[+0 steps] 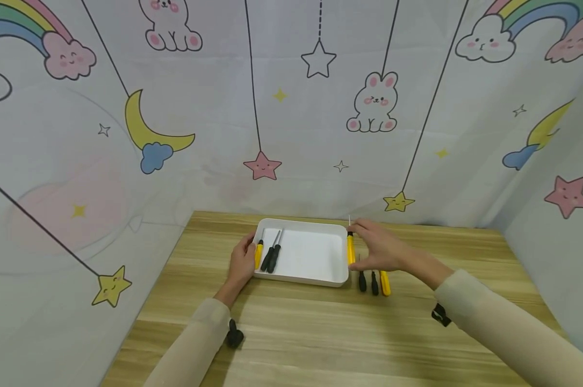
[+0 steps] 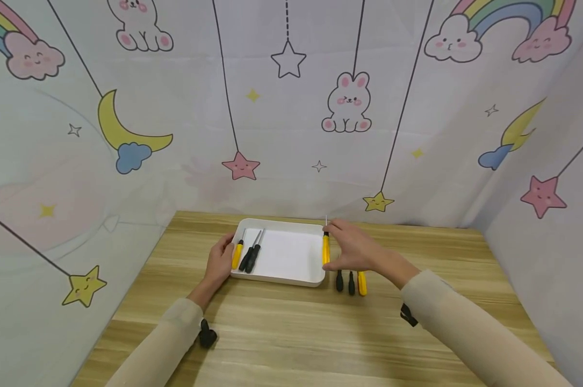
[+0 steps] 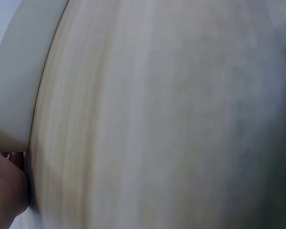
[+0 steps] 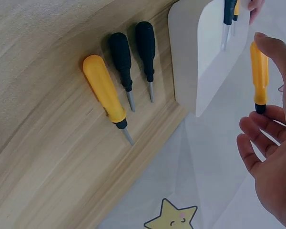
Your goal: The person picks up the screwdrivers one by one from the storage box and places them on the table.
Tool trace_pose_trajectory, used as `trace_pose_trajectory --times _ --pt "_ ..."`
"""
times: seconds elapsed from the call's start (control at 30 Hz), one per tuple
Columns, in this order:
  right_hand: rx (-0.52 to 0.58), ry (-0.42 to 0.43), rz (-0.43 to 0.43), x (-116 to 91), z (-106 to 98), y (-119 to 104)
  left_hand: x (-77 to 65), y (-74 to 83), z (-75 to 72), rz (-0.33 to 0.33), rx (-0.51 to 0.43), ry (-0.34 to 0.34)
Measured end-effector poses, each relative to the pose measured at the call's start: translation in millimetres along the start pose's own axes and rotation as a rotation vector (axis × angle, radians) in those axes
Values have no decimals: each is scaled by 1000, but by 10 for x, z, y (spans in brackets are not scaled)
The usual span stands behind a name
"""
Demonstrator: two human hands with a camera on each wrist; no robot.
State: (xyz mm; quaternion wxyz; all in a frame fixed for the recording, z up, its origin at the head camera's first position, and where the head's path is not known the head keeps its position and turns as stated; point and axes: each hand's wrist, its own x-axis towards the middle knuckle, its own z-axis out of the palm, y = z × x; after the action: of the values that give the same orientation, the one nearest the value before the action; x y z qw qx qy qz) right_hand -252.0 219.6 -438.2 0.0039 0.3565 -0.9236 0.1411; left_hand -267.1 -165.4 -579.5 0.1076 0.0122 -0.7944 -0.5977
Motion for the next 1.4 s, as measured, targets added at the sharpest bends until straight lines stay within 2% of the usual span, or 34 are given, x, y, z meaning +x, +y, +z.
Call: trace_pose_trajectory --times 0.93,1.4 --pt "-10 19 108 -474 117 390 -14 15 -3 -9 1 1" --pt "5 1 121 -650 141 536 -20 31 -7 -9 -18 1"
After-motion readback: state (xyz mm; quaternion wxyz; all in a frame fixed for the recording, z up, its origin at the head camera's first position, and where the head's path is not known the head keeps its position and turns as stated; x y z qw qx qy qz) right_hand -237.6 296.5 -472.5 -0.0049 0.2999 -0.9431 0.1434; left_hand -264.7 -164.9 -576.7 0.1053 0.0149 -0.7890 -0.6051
